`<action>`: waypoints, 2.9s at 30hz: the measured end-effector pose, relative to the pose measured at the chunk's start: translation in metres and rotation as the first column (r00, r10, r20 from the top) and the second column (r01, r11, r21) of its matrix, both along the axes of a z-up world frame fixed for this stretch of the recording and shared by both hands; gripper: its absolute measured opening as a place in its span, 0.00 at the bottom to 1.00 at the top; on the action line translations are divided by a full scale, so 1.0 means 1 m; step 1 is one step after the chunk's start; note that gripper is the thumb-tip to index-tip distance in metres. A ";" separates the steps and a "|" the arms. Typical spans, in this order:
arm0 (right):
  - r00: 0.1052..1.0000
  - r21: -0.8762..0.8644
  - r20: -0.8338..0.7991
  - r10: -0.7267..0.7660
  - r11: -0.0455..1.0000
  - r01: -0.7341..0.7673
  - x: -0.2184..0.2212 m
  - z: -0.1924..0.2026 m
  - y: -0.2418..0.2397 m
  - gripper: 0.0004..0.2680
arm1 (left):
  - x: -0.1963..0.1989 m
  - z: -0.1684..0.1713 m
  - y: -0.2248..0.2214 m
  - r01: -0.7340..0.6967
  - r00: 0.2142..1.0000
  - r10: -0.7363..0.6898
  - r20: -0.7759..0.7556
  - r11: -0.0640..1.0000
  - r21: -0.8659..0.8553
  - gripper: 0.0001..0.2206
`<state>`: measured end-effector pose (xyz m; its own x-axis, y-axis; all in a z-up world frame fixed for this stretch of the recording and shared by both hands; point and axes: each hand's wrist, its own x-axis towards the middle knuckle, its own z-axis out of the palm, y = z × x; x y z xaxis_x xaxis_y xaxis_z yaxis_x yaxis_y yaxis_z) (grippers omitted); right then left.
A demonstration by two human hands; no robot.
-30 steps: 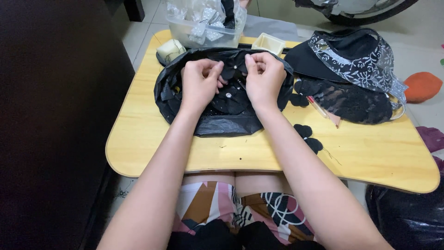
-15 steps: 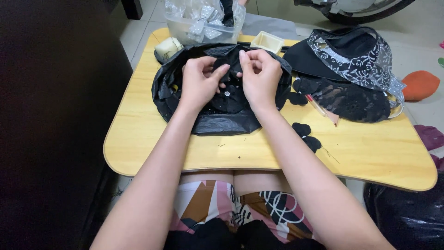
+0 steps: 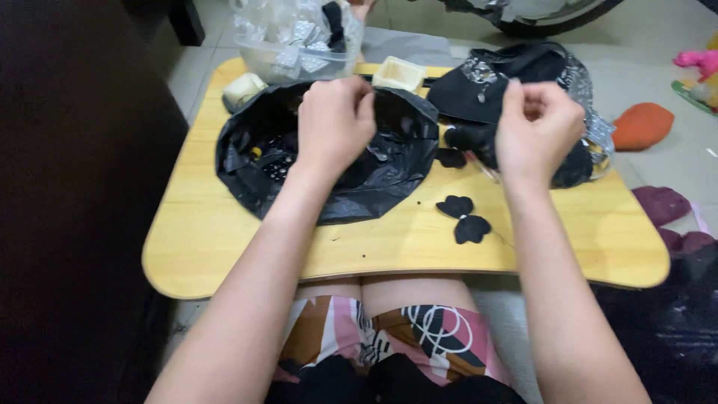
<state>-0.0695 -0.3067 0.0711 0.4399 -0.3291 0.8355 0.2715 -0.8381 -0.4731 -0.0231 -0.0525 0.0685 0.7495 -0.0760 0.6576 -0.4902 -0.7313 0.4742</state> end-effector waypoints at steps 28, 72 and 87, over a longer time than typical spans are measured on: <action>0.995 -0.080 -0.069 -0.076 0.994 0.071 -0.012 -0.066 -0.056 0.04 | -0.041 -0.003 -0.100 0.790 0.602 -0.685 -0.411 0.586 0.180 0.18; 0.409 0.345 -0.415 0.813 0.556 -0.756 0.039 -0.017 0.069 0.05 | -0.067 -0.012 0.027 0.490 0.871 -0.491 0.015 0.871 0.042 0.05; 0.539 0.372 -0.427 0.727 0.684 -0.628 0.034 -0.036 0.054 0.05 | -0.048 -0.032 -0.021 0.468 0.884 -0.460 -0.087 0.872 0.144 0.06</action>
<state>-0.0350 -0.2523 0.0354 0.9133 0.1507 0.3784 0.4062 -0.4075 -0.8179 -0.0711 -0.0734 0.0367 0.6331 -0.5213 0.5722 -0.7708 -0.4921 0.4046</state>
